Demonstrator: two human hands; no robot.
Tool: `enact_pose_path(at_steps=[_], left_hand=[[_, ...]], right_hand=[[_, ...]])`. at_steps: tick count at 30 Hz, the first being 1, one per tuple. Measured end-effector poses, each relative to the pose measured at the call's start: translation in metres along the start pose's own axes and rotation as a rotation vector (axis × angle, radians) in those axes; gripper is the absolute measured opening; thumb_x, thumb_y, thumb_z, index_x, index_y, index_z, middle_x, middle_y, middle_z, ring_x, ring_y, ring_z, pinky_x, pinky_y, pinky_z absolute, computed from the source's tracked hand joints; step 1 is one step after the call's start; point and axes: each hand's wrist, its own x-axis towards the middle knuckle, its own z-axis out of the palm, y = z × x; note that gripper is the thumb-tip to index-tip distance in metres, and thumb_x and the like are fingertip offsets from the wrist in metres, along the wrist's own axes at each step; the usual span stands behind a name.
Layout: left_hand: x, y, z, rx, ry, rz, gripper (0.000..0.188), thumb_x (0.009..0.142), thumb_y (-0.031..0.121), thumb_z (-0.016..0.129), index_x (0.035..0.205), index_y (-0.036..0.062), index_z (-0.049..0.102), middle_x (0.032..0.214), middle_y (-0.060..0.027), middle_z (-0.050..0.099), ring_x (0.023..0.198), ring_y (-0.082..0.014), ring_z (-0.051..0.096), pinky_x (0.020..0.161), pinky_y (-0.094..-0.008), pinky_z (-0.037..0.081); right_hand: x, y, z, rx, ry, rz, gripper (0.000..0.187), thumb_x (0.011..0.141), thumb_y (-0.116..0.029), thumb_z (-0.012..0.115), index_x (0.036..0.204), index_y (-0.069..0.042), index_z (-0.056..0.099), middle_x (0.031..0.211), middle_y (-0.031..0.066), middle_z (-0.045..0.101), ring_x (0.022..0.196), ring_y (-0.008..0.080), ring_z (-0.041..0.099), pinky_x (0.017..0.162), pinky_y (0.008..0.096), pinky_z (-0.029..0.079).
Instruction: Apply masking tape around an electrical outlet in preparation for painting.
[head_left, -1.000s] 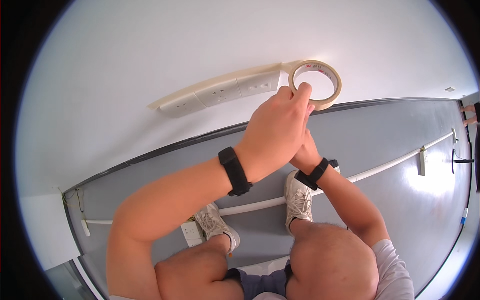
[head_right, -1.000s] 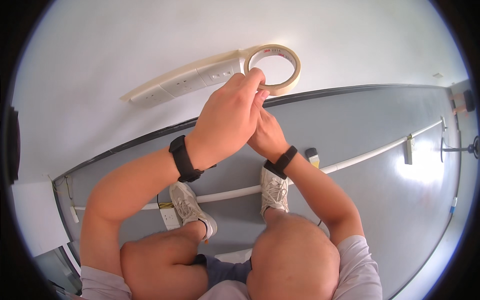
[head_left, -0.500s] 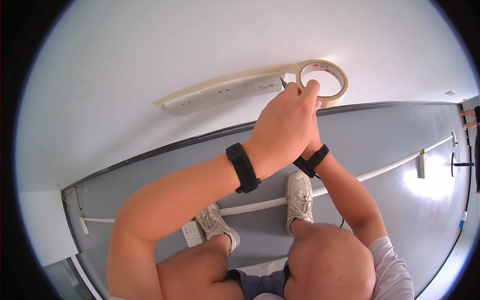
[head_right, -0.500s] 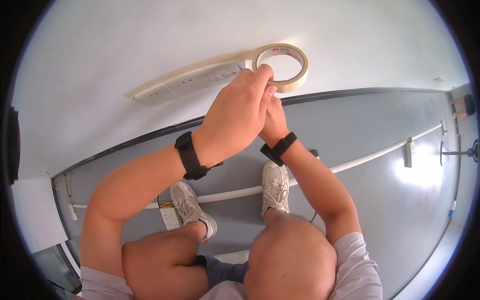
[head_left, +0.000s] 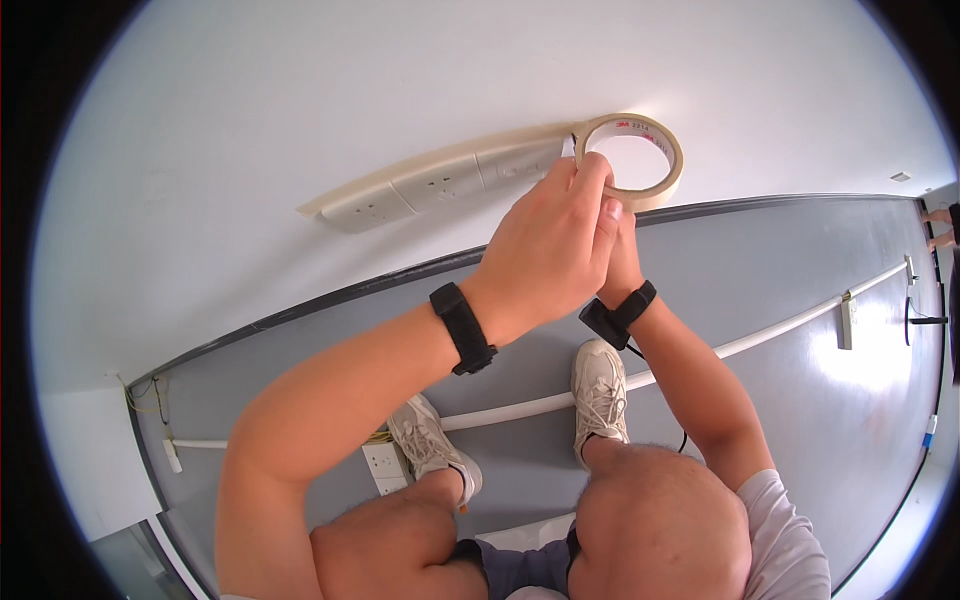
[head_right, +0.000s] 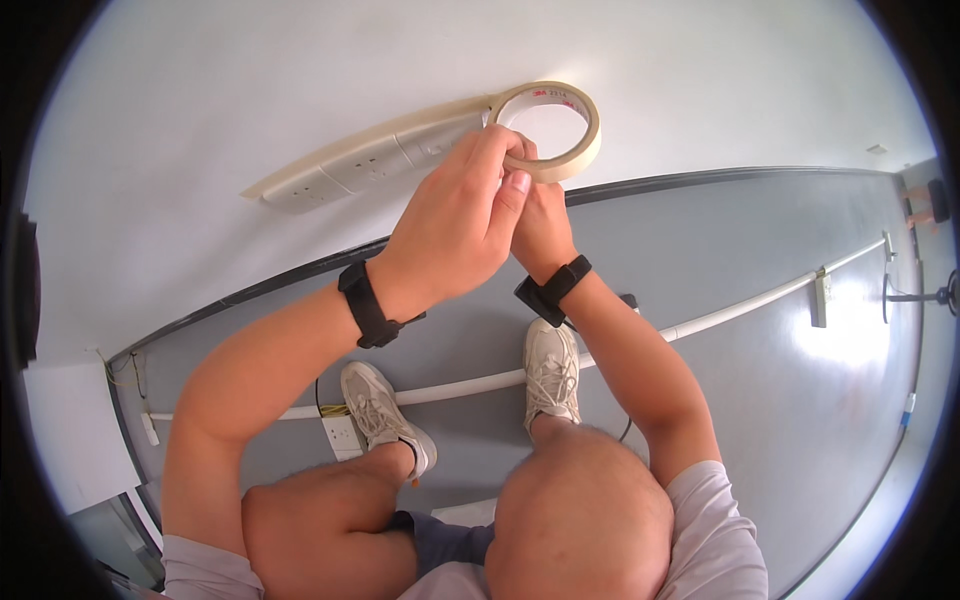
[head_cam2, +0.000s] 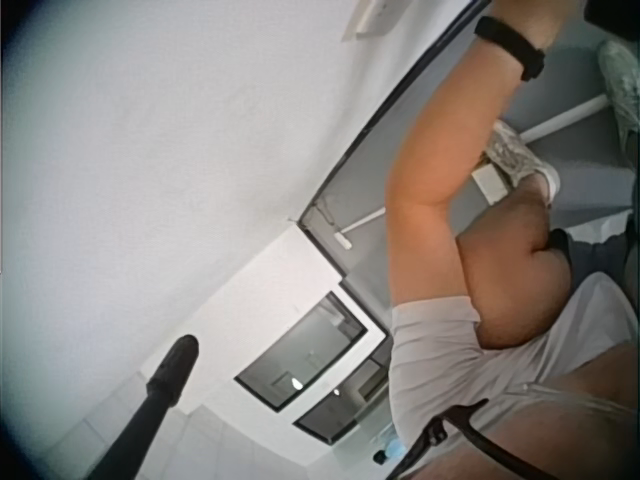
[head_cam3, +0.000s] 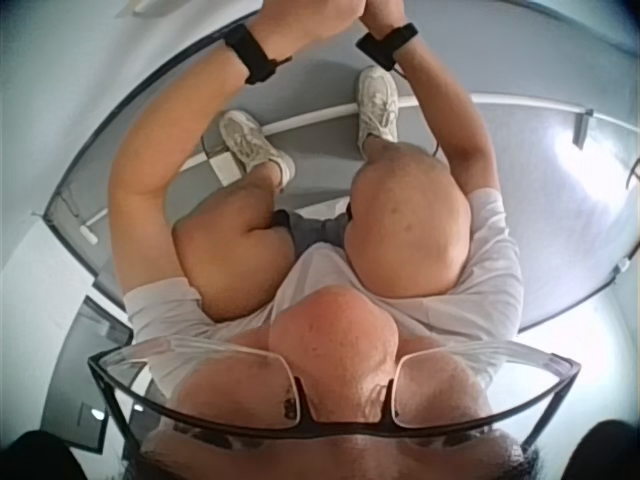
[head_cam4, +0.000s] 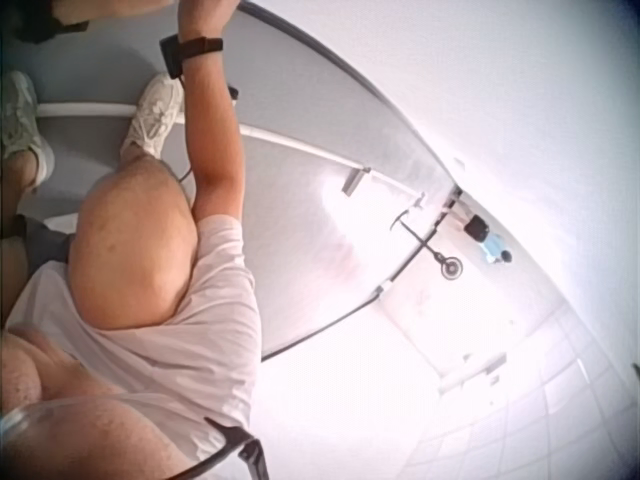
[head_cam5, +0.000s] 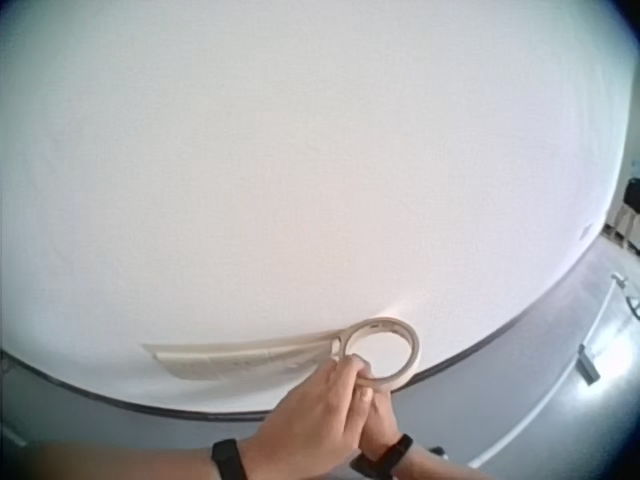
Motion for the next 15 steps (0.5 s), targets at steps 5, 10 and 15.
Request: enact_pose_path(at_steps=[5,10,15], left_hand=[[0.007,0.003,-0.001,0.009,0.009,0.037,0.032,0.106,0.026,0.067,0.118,0.0,0.053,0.109,-0.0214,0.064,0.092,-0.0401,0.069,0.08,-0.0468,0.058],[0.008,-0.004,0.003,0.025,0.073,0.085,0.039,0.104,0.032,0.071,0.117,0.0,0.053,0.103,-0.0233,0.062,0.086,-0.0395,0.068,0.073,-0.047,0.058],[0.002,0.004,-0.003,0.017,0.023,-0.022,0.024,0.105,0.022,0.069,0.118,0.0033,0.06,0.104,-0.02,0.064,0.092,-0.0404,0.068,0.081,-0.0472,0.056]], right_hand=[[0.002,0.003,0.006,0.091,0.078,-0.013,0.02,0.099,-0.011,0.068,0.116,0.0,0.067,0.112,0.0092,0.071,0.09,0.0239,0.068,0.078,0.0363,0.055],[0.003,-0.001,0.006,-0.036,0.047,-0.132,0.029,0.097,-0.015,0.072,0.121,0.0,0.065,0.111,0.0113,0.07,0.094,0.0264,0.068,0.081,0.0382,0.056],[0.001,0.005,0.016,-0.086,0.077,-0.17,0.031,0.095,-0.017,0.073,0.119,0.0,0.065,0.11,0.0167,0.07,0.098,0.0381,0.068,0.083,0.0446,0.056]])
